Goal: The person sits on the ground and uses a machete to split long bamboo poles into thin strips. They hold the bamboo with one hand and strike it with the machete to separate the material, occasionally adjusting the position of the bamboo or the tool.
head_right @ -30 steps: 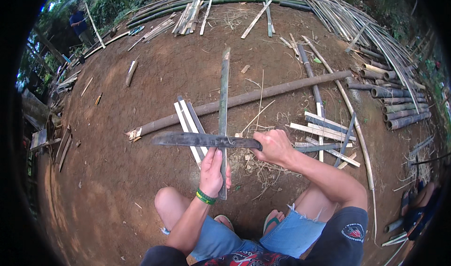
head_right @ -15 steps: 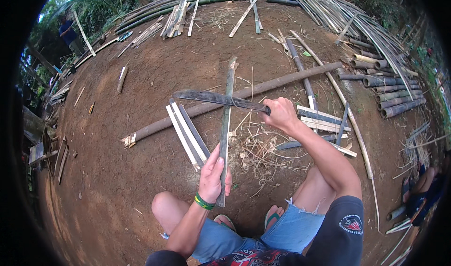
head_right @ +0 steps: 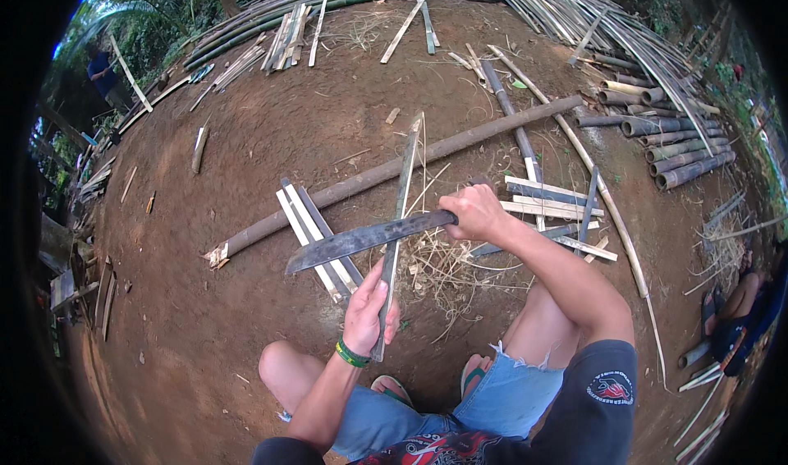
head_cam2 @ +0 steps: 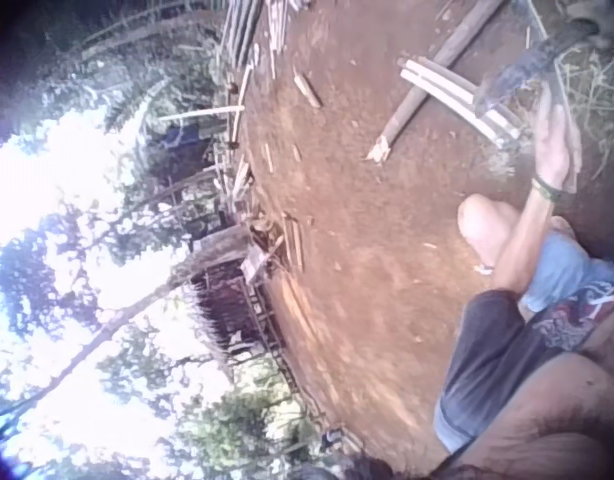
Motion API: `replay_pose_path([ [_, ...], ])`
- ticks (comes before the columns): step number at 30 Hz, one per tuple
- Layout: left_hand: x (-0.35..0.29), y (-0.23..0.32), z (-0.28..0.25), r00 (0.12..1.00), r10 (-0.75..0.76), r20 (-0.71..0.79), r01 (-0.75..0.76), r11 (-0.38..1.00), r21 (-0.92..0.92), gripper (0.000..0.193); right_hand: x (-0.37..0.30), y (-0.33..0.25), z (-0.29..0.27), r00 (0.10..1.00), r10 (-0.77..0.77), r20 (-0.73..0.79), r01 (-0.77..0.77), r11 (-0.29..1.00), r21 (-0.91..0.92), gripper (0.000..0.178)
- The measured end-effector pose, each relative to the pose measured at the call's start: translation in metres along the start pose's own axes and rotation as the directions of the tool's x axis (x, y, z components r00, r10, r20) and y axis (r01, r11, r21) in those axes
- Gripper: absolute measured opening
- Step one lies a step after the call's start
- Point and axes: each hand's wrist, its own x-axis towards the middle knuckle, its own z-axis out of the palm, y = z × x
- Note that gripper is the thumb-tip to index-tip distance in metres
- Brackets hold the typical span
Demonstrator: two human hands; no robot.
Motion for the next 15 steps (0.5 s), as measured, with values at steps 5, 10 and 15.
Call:
replay_pose_path([
  [5,0.008,-0.011,0.001,0.998,-0.045,0.034,0.046,0.999,-0.029,0.057,0.016,0.057,-0.008,0.843,0.514,-0.161,-0.530,0.844,-0.082,0.027],
  [10,0.013,-0.011,0.002,0.998,-0.050,-0.034,0.051,0.998,0.031,0.038,0.002,0.030,0.003,0.837,0.541,-0.076,-0.523,0.834,0.176,0.036],
  [15,0.015,-0.023,-0.006,0.975,-0.192,-0.113,0.182,0.979,-0.092,0.024,0.000,0.018,-0.018,0.763,0.625,0.166,-0.638,0.685,0.352,0.031],
])
